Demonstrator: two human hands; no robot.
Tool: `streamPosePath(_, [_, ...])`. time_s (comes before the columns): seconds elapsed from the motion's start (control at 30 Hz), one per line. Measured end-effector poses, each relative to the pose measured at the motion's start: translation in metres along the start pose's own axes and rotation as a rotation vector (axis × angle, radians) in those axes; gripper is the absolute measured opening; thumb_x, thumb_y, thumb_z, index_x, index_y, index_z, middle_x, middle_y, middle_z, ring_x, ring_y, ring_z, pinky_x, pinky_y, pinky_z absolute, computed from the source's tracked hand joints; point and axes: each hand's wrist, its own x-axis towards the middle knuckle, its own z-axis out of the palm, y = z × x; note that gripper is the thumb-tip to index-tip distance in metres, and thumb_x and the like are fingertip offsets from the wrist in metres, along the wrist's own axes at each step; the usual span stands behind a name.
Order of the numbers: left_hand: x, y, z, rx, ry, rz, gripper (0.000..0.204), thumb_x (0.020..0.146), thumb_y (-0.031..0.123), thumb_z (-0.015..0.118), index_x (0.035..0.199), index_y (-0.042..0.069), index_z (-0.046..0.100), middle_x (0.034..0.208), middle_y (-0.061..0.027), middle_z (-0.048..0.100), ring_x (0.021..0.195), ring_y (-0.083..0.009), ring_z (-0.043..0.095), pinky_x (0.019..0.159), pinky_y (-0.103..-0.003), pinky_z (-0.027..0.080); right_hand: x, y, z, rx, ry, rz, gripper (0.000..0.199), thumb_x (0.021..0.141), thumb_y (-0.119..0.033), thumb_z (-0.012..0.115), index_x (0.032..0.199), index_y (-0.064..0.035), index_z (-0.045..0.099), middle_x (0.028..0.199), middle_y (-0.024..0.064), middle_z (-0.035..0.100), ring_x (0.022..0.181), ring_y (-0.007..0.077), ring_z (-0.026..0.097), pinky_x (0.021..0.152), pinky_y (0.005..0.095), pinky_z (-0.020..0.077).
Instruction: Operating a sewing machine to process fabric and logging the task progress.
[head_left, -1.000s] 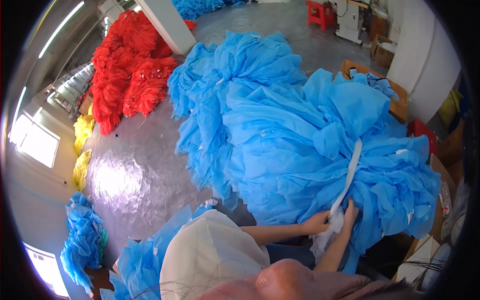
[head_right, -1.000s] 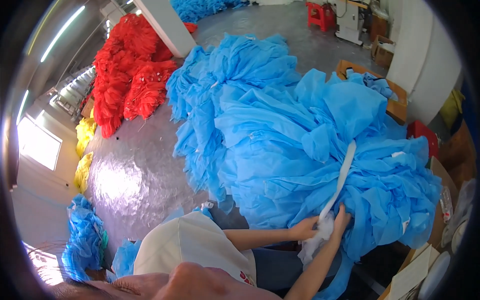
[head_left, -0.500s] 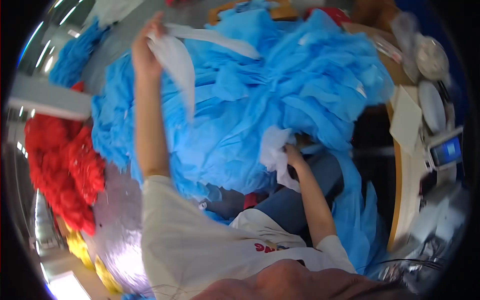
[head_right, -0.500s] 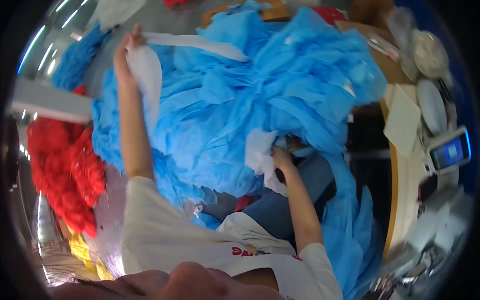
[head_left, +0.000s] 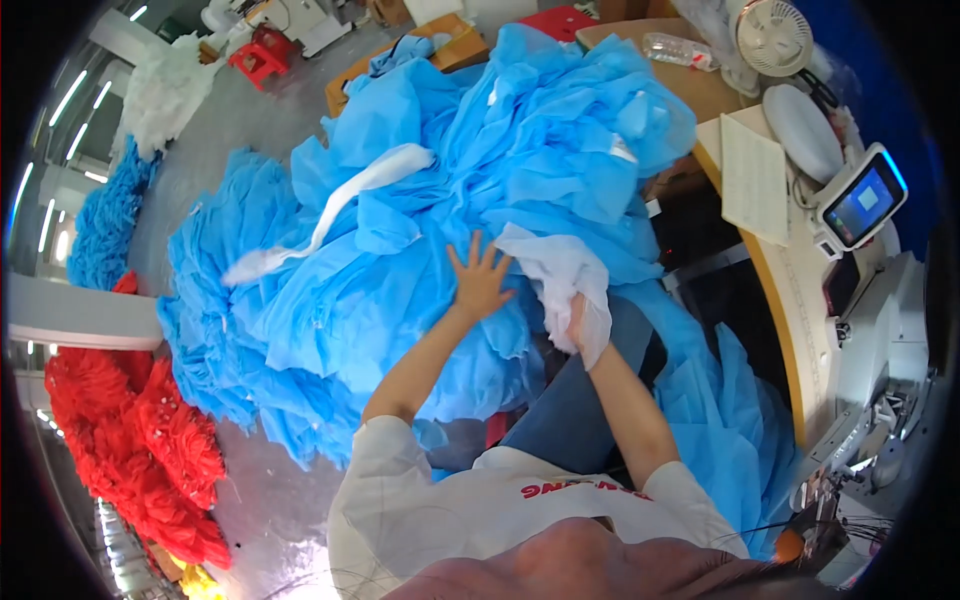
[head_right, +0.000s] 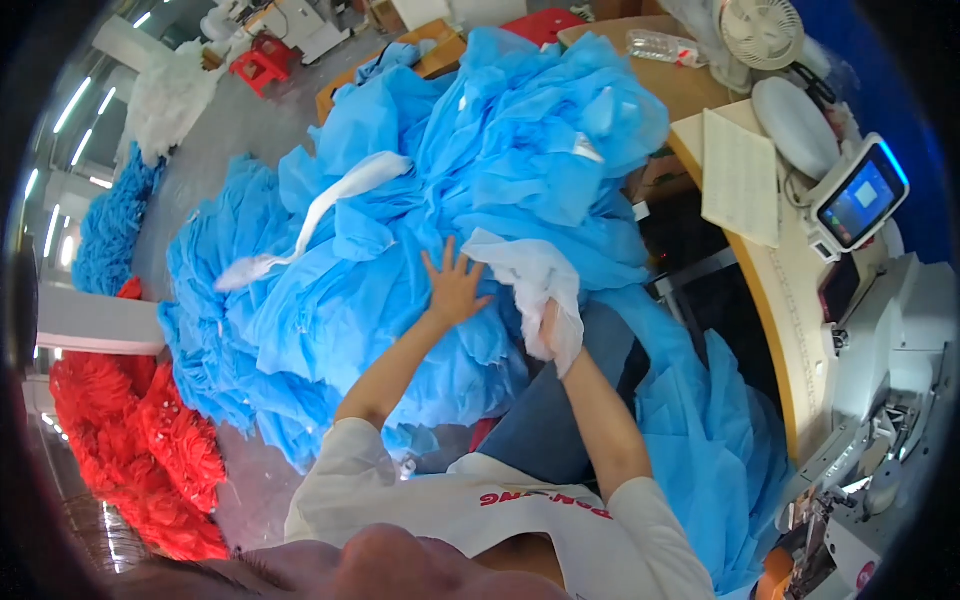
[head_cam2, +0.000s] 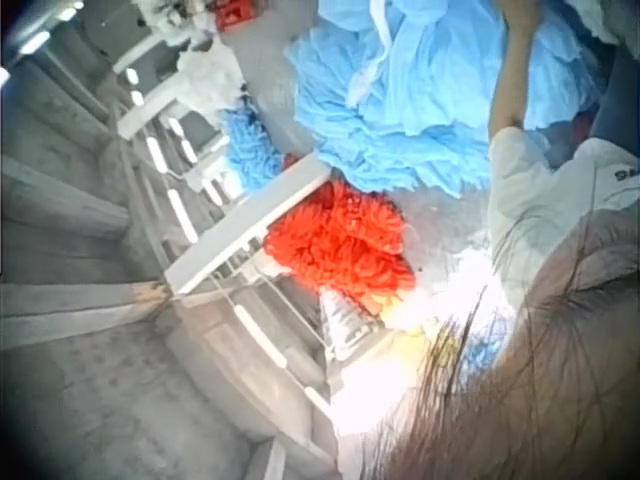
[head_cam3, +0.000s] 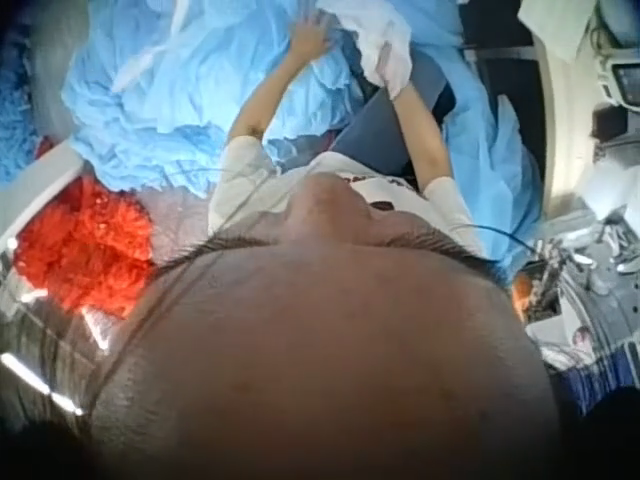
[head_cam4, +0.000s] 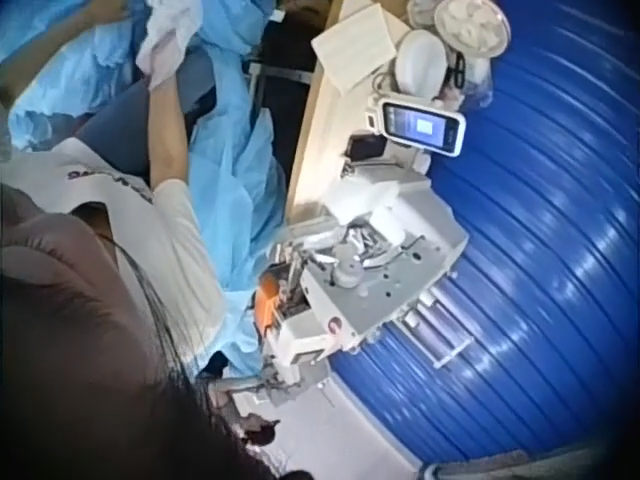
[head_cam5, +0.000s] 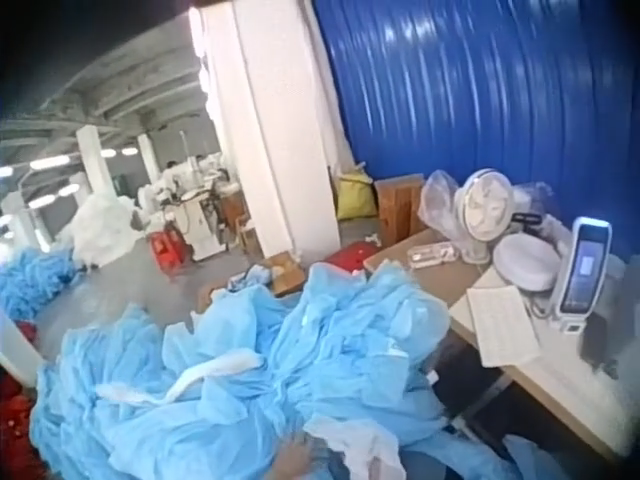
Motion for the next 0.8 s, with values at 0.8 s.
streamPosePath(0.8, [-0.008, 0.148, 0.011, 0.063, 0.292, 0.515, 0.051, 0.074, 0.021, 0.063, 0.124, 0.015, 0.051, 0.131, -0.0125, 0.045, 0.122, -0.0358, 0.038, 0.099, -0.056, 0.027, -0.432, -0.094, -0.021, -1.38, 0.819, -0.647, 0.03, 0.091, -0.017, 0.044, 0.117, -0.0023, 0.05, 0.12, 0.0119, 0.053, 0.109, 0.0187, 0.051, 0.091, 0.0317, 0.0419])
